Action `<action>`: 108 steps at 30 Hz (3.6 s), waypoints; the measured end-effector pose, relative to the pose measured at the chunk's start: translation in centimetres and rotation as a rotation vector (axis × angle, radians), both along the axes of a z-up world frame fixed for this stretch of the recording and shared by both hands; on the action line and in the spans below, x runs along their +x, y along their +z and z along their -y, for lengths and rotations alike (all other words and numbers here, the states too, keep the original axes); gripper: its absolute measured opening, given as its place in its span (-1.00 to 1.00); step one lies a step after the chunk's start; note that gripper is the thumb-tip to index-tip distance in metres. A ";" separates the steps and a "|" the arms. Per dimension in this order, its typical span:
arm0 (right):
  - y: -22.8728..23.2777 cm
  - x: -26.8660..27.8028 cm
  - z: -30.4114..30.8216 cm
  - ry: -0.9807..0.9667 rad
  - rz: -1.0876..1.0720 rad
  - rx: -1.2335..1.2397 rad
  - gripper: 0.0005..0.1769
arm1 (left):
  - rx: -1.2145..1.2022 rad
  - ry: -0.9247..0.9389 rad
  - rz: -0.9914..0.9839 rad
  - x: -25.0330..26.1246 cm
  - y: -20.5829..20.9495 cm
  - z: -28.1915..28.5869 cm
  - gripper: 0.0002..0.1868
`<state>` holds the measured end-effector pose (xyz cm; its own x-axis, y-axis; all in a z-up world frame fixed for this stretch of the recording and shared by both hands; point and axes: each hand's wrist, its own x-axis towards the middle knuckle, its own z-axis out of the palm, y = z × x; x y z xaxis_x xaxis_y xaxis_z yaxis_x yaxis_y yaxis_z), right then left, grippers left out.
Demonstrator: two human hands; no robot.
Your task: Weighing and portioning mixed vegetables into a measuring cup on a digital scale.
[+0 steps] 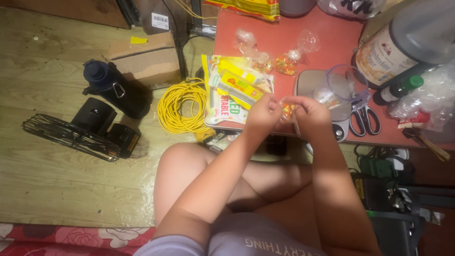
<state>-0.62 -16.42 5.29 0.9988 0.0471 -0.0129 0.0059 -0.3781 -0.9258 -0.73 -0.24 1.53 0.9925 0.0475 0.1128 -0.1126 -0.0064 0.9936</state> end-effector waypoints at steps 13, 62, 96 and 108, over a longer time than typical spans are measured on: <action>-0.8 0.5 0.2 -0.005 0.034 0.130 -0.74 | 0.148 0.074 0.093 0.5 -1.0 0.3 -0.67; 1.6 16.4 9.8 0.486 -0.521 -1.259 -0.74 | 0.704 -0.136 0.274 6.8 3.8 9.5 0.21; 9.5 12.6 8.9 0.177 -0.849 -0.318 -0.71 | 0.714 -0.138 0.224 6.2 4.9 9.5 0.02; 8.0 13.1 12.1 0.515 -0.763 -0.211 -0.82 | 0.732 -0.140 0.209 5.9 5.2 9.4 -0.03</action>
<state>12.44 -28.52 13.33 0.5740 0.4025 -0.7131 -0.3599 -0.6582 -0.6612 5.17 -9.65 6.70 0.9383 -0.2356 0.2532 -0.3459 -0.6250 0.6998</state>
